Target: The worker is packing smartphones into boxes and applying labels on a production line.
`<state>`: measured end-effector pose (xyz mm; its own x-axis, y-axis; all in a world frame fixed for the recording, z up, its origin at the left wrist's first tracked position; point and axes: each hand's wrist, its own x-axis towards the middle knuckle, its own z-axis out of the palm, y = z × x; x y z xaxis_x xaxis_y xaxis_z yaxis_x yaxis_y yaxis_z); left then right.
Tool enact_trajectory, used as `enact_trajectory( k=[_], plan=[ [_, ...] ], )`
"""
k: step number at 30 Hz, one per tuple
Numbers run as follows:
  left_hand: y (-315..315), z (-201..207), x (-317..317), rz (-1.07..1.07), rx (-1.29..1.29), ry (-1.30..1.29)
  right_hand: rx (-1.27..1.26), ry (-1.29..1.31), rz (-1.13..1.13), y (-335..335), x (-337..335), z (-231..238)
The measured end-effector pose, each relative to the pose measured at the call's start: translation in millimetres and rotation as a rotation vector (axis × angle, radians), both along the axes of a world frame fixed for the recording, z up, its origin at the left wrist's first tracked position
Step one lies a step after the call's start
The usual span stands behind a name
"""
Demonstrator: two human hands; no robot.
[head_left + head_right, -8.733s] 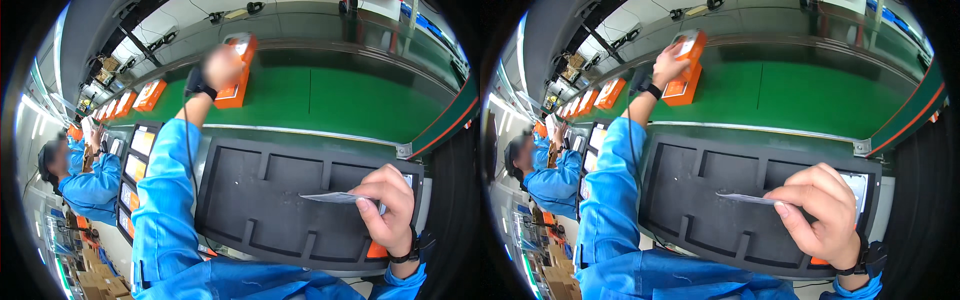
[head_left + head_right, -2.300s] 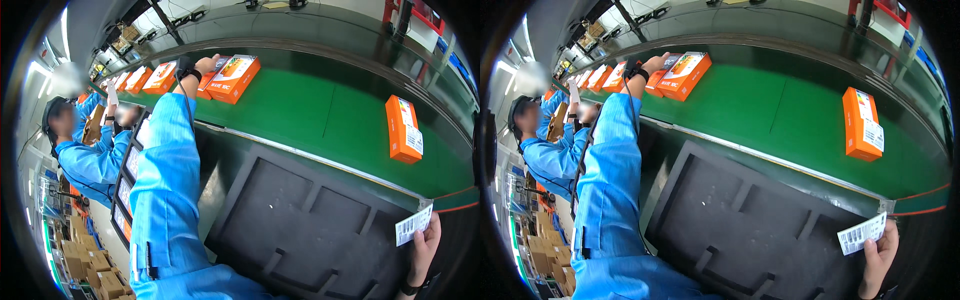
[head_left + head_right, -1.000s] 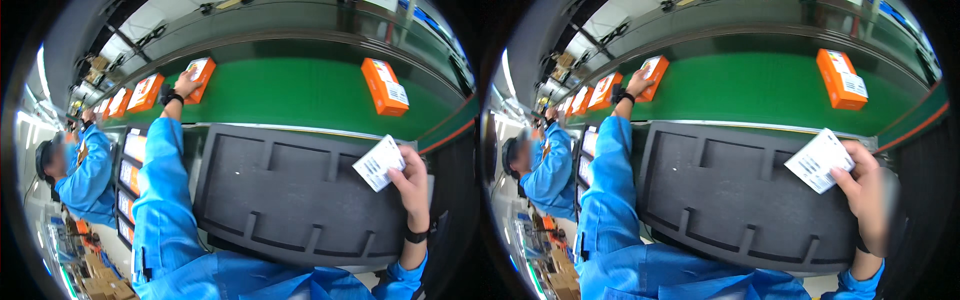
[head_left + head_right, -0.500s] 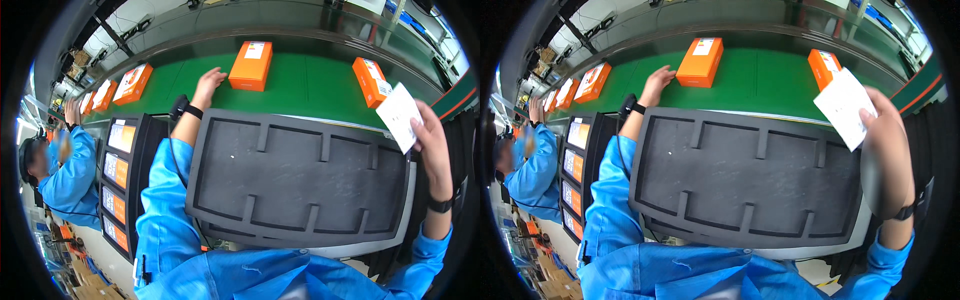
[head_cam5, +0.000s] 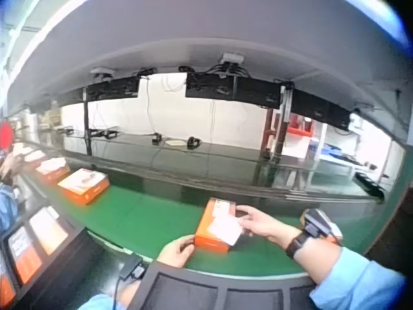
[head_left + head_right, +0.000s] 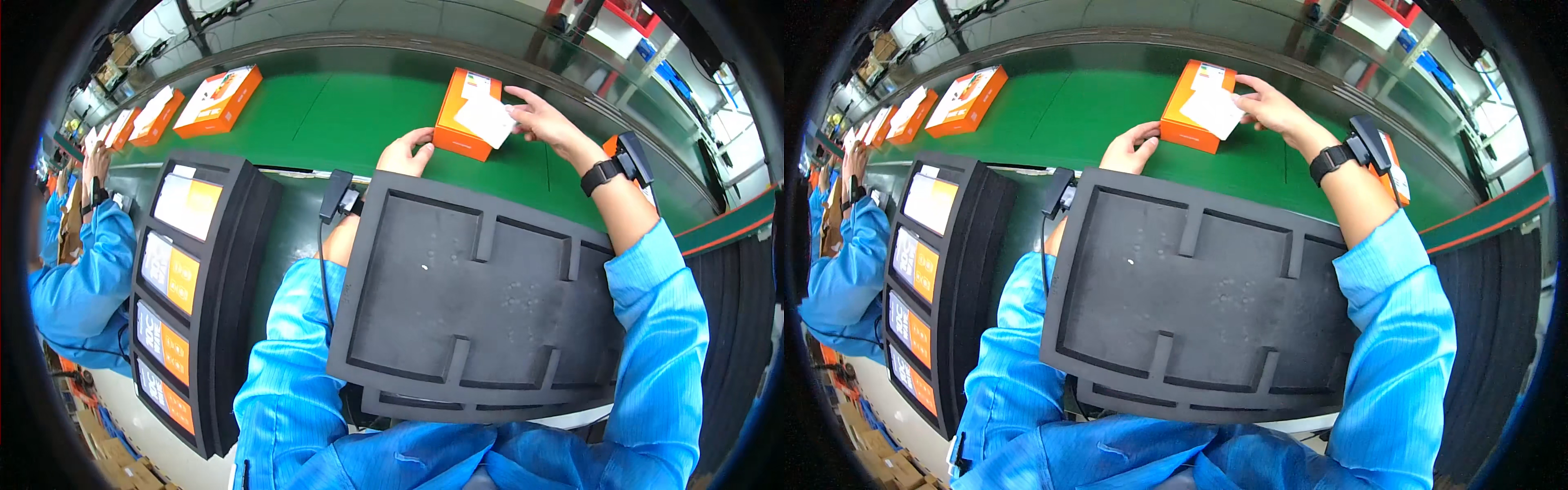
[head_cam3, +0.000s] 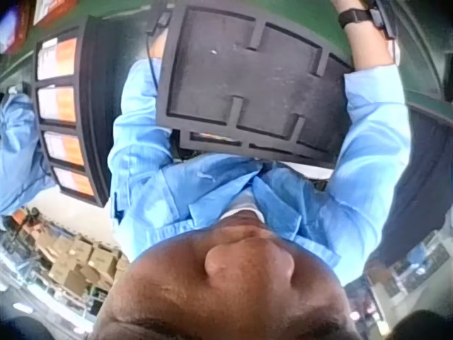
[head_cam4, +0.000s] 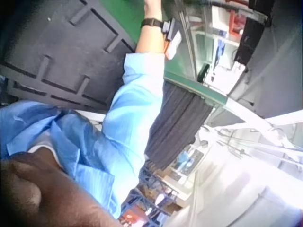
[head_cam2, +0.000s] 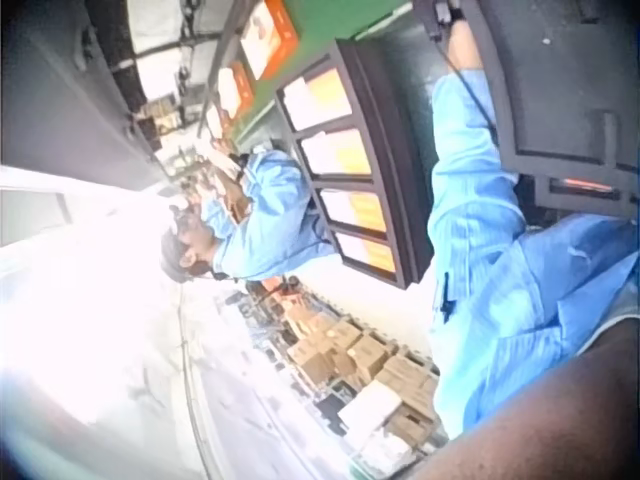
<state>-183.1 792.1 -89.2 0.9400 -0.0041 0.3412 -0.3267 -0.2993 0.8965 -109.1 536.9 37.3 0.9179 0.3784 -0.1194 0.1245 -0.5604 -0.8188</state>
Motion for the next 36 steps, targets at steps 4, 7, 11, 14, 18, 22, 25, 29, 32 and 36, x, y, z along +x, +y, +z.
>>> enact_trajectory(
  k=[4,7,11,14,18,22,25,29,32,36],
  plan=[
    [-5.9,8.3,2.9,-0.107,-0.123,0.038,-0.129,-0.15,-0.103,-56.7,-21.3,18.4],
    [16.8,5.7,0.4,-0.158,-0.003,0.079,-0.169,-0.332,-0.026,-99.8,-91.9,44.0],
    [19.2,-7.3,19.0,-0.263,-0.075,0.143,-0.771,-0.81,-0.126,-194.0,-237.0,87.0],
    [76.4,-25.4,34.6,-0.317,-0.111,0.198,-1.139,-0.579,-0.181,-222.4,-388.4,90.5],
    [81.1,-25.1,77.9,-0.401,-0.211,0.274,-1.384,0.635,-0.484,-262.1,-652.5,-2.2],
    [102.1,-23.1,77.9,-0.31,-0.128,0.284,-0.947,1.613,-0.56,-290.6,-962.0,-91.1],
    [65.3,-10.4,72.3,-0.242,-0.048,0.24,-0.411,1.398,-1.242,-263.9,-1119.7,-57.5],
    [88.3,15.8,10.3,0.031,0.089,0.133,0.28,0.458,-1.635,-298.6,-1121.8,4.8],
    [104.6,40.4,-47.3,0.228,0.175,0.055,0.499,-0.434,-1.95,-370.8,-1098.8,78.6],
    [117.2,51.4,-123.1,0.399,0.22,0.018,-0.264,-0.474,-2.251,-390.2,-1016.9,114.9]
  ],
)
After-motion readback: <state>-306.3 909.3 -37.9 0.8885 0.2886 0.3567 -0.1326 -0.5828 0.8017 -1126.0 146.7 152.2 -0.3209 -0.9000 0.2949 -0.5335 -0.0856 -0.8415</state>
